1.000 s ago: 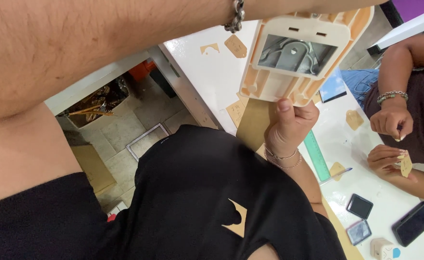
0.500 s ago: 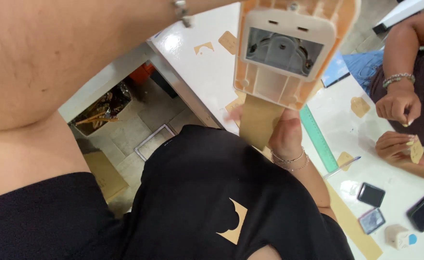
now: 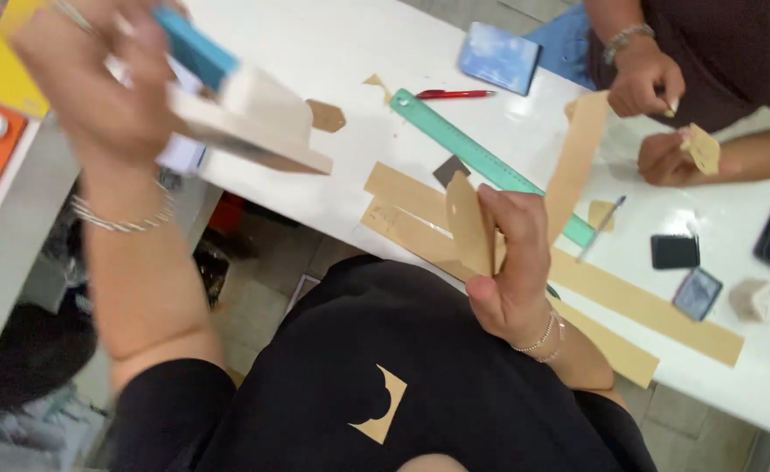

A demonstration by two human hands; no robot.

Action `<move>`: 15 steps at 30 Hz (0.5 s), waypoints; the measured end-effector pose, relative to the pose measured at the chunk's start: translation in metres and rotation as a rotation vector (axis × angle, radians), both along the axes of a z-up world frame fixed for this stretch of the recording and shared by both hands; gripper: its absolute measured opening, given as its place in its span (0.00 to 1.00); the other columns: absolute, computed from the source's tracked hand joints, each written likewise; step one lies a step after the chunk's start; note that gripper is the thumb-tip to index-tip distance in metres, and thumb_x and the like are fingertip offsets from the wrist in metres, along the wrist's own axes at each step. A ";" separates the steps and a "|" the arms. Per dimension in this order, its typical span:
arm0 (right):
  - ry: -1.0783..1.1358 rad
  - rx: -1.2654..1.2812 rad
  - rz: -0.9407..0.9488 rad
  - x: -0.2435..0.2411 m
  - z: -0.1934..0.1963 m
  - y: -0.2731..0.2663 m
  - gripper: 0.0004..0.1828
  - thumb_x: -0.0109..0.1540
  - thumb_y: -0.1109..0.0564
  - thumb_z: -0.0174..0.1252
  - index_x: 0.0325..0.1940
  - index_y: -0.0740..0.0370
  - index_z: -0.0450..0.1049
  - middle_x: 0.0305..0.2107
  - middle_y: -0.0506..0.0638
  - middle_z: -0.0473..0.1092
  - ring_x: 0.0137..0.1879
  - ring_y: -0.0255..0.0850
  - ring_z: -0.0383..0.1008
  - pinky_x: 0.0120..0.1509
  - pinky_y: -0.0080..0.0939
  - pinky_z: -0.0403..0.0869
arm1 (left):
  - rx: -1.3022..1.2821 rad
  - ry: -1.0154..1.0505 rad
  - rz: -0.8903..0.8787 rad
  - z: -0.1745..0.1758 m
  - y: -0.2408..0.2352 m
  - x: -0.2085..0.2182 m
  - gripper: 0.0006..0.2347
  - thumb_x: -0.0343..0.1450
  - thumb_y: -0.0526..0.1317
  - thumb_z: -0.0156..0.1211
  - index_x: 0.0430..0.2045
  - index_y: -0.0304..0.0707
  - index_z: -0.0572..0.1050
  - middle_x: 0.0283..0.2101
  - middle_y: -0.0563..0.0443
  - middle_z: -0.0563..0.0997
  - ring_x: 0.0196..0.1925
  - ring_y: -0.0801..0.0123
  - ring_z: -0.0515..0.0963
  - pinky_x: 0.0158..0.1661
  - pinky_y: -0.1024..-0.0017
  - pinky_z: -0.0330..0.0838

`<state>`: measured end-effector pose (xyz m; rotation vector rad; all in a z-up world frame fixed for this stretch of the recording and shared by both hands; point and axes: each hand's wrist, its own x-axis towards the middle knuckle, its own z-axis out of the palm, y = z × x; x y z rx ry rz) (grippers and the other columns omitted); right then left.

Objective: The person cuts a long strip of brown paper using scissors, then uses a handheld punch tool to create tag shapes from the strip. They also use a stamp and ink pad to mark the tags. The person handles the paper strip, scissors, punch tool, and stamp throughout the process.

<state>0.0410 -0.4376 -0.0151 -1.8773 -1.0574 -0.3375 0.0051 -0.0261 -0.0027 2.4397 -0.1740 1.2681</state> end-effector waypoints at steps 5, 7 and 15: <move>0.418 0.128 -0.212 -0.002 0.002 0.006 0.16 0.59 0.45 0.42 0.42 0.57 0.64 0.31 0.46 0.62 0.34 0.35 0.66 0.45 0.32 0.68 | -0.034 -0.014 -0.019 -0.035 -0.073 0.019 0.18 0.79 0.47 0.50 0.31 0.29 0.78 0.28 0.47 0.75 0.26 0.63 0.71 0.31 0.66 0.64; 0.694 0.045 -0.551 -0.003 0.016 -0.007 0.07 0.47 0.63 0.52 0.15 0.53 0.70 0.26 0.42 0.67 0.29 0.32 0.70 0.40 0.27 0.71 | -0.040 -0.041 -0.006 -0.060 -0.080 0.022 0.18 0.77 0.49 0.51 0.32 0.28 0.77 0.25 0.47 0.72 0.24 0.64 0.70 0.31 0.67 0.66; -0.144 0.583 -0.740 -0.023 0.085 -0.008 0.44 0.61 0.17 0.31 0.40 0.65 0.52 0.35 0.60 0.52 0.39 0.50 0.53 0.46 0.47 0.55 | -0.009 -0.220 -0.124 -0.114 -0.087 0.048 0.19 0.69 0.52 0.60 0.31 0.28 0.69 0.31 0.41 0.71 0.35 0.54 0.71 0.35 0.61 0.68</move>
